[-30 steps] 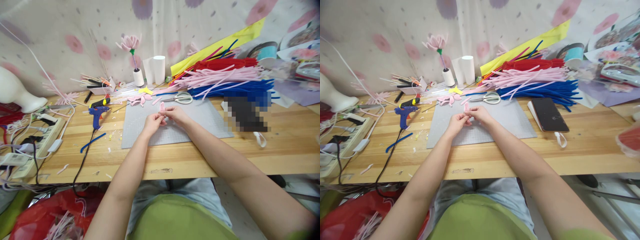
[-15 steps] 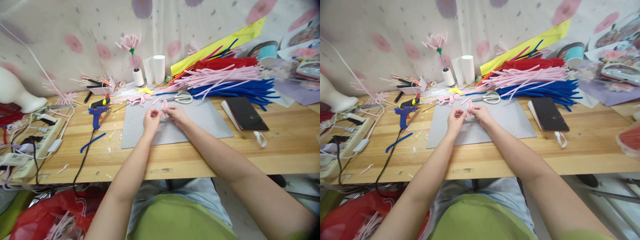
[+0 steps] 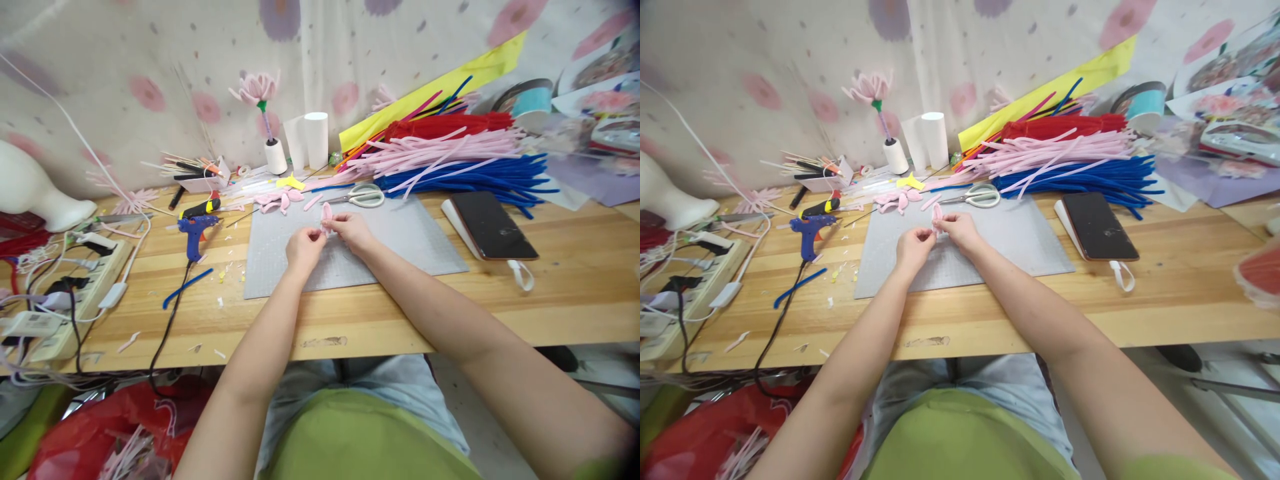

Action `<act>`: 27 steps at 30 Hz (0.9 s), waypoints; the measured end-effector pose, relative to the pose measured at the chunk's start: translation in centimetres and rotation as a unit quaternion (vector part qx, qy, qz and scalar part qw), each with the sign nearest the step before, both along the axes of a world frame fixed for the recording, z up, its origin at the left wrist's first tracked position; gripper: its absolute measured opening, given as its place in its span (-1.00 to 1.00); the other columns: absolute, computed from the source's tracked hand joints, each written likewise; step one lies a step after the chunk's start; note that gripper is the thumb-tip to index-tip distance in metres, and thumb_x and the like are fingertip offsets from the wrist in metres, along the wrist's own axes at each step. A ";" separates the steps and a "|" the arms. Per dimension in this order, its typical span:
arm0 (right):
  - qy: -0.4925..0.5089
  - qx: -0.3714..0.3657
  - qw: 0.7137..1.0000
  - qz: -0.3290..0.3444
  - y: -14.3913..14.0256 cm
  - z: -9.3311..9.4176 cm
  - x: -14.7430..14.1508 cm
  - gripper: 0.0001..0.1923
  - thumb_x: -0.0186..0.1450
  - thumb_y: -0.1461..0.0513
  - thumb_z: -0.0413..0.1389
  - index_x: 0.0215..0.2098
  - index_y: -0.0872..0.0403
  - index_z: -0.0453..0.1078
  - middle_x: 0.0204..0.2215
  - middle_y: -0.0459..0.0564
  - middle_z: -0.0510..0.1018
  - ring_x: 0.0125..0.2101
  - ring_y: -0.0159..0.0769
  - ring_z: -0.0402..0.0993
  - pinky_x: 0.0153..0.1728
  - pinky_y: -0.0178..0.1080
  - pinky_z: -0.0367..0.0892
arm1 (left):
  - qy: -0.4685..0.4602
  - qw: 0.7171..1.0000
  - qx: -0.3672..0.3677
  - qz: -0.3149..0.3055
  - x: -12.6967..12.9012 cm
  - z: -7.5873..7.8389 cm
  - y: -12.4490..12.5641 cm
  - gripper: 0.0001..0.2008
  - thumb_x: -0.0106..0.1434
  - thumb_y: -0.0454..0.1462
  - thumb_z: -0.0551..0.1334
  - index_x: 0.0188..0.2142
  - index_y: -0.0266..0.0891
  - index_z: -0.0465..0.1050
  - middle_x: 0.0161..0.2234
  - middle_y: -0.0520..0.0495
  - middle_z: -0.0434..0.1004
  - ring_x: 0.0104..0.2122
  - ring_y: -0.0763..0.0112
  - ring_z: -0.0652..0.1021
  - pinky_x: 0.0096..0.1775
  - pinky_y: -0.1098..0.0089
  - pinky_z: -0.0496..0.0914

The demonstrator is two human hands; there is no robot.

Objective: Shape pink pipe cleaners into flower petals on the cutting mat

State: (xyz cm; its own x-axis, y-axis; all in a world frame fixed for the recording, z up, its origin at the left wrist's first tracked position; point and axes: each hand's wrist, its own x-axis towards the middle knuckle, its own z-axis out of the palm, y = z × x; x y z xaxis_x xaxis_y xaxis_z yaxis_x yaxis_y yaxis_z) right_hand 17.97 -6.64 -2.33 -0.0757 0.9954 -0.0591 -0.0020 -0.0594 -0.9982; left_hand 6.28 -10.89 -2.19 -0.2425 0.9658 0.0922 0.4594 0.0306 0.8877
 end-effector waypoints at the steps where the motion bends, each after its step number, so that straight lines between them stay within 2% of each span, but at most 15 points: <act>1: -0.018 0.019 1.000 -0.007 0.1 -0.2 0.0 -0.80 -0.10 0.16 0.20 -0.69 0.13 0.33 -0.76 -0.18 0.29 -0.69 -0.53 0.07 -0.61 -0.34 0.01 | 0.018 1.000 -0.002 0.011 0.1 0.2 -0.1 -0.87 -0.04 -0.19 0.29 -0.53 -0.20 0.49 -0.53 -0.04 0.49 -0.43 0.37 0.45 -0.26 0.39 0.26; 4: -0.065 0.064 0.996 -0.022 0.4 -0.8 -0.1 -0.81 -0.07 0.16 0.17 -0.66 0.13 0.36 -0.70 -0.15 0.36 -0.63 -0.48 0.18 -0.52 -0.33 0.08 | 0.058 0.998 -0.014 0.018 0.2 0.5 -0.3 -0.89 -0.01 -0.20 0.27 -0.51 -0.19 0.51 -0.50 -0.07 0.51 -0.39 0.32 0.48 -0.22 0.37 0.26; 7: -0.086 0.078 0.993 -0.028 0.6 -1.1 0.1 -0.81 -0.06 0.15 0.16 -0.66 0.13 0.37 -0.70 -0.14 0.36 -0.62 -0.47 0.19 -0.51 -0.32 0.08 | 0.064 0.998 -0.002 -0.014 -0.1 0.6 -0.2 -0.88 0.03 -0.22 0.24 -0.47 -0.19 0.54 -0.49 -0.08 0.53 -0.39 0.32 0.49 -0.23 0.37 0.27; 10: -0.073 0.059 0.995 -0.021 0.5 -0.8 0.3 -0.79 -0.08 0.14 0.18 -0.69 0.13 0.34 -0.74 -0.15 0.32 -0.66 -0.49 0.13 -0.57 -0.33 0.03 | 0.062 0.997 0.030 -0.046 -0.8 0.6 0.0 -0.87 0.05 -0.23 0.22 -0.45 -0.20 0.55 -0.46 -0.07 0.54 -0.41 0.36 0.49 -0.24 0.38 0.29; 12: -0.035 0.021 0.999 -0.003 0.3 -0.4 0.4 -0.78 -0.10 0.13 0.19 -0.69 0.12 0.32 -0.78 -0.18 0.26 -0.70 -0.52 0.04 -0.63 -0.34 -0.05 | 0.044 0.997 0.045 -0.047 -1.2 0.6 0.3 -0.88 0.03 -0.24 0.24 -0.46 -0.22 0.54 -0.48 -0.06 0.53 -0.43 0.39 0.48 -0.25 0.39 0.31; 14: 0.016 -0.019 0.999 0.026 0.2 0.0 0.6 -0.76 -0.12 0.14 0.21 -0.70 0.12 0.29 -0.80 -0.21 0.20 -0.73 -0.56 -0.05 -0.67 -0.35 -0.15 | -0.014 0.998 0.044 -0.047 -1.4 0.3 0.6 -0.88 0.02 -0.24 0.25 -0.46 -0.25 0.51 -0.51 -0.03 0.50 -0.47 0.44 0.46 -0.27 0.40 0.33; 16: 0.063 -0.047 0.995 0.061 0.1 0.4 0.7 -0.74 -0.14 0.16 0.23 -0.70 0.13 0.26 -0.80 -0.23 0.16 -0.74 -0.59 -0.10 -0.68 -0.35 -0.22 | -0.110 0.992 0.029 -0.052 -1.3 0.0 1.0 -0.87 0.02 -0.25 0.25 -0.44 -0.28 0.48 -0.52 0.00 0.47 -0.51 0.50 0.43 -0.32 0.41 0.36; 20: 0.130 -0.068 0.983 0.113 0.1 0.6 0.8 -0.76 -0.15 0.20 0.24 -0.68 0.14 0.26 -0.79 -0.24 0.13 -0.74 -0.61 -0.12 -0.69 -0.37 -0.25 | -0.265 0.963 0.007 -0.041 -0.6 -0.5 1.4 -0.87 0.04 -0.26 0.25 -0.42 -0.30 0.42 -0.52 0.06 0.43 -0.55 0.60 0.37 -0.36 0.43 0.42; 24: 0.162 -0.073 0.977 0.119 0.0 0.6 0.5 -0.79 -0.13 0.22 0.22 -0.67 0.14 0.27 -0.79 -0.24 0.12 -0.73 -0.60 -0.12 -0.70 -0.36 -0.24 | -0.336 0.941 -0.037 -0.025 0.3 -0.3 1.1 -0.88 0.08 -0.27 0.23 -0.43 -0.33 0.39 -0.51 0.04 0.43 -0.51 0.58 0.43 -0.31 0.38 0.44; 27: 0.149 -0.067 0.981 0.107 -0.1 0.5 0.2 -0.81 -0.11 0.20 0.21 -0.65 0.14 0.30 -0.79 -0.24 0.15 -0.74 -0.60 -0.13 -0.70 -0.35 -0.23 | -0.334 0.940 -0.073 0.000 0.9 0.0 0.8 -0.85 0.13 -0.27 0.19 -0.47 -0.35 0.38 -0.55 0.01 0.44 -0.54 0.54 0.47 -0.32 0.34 0.45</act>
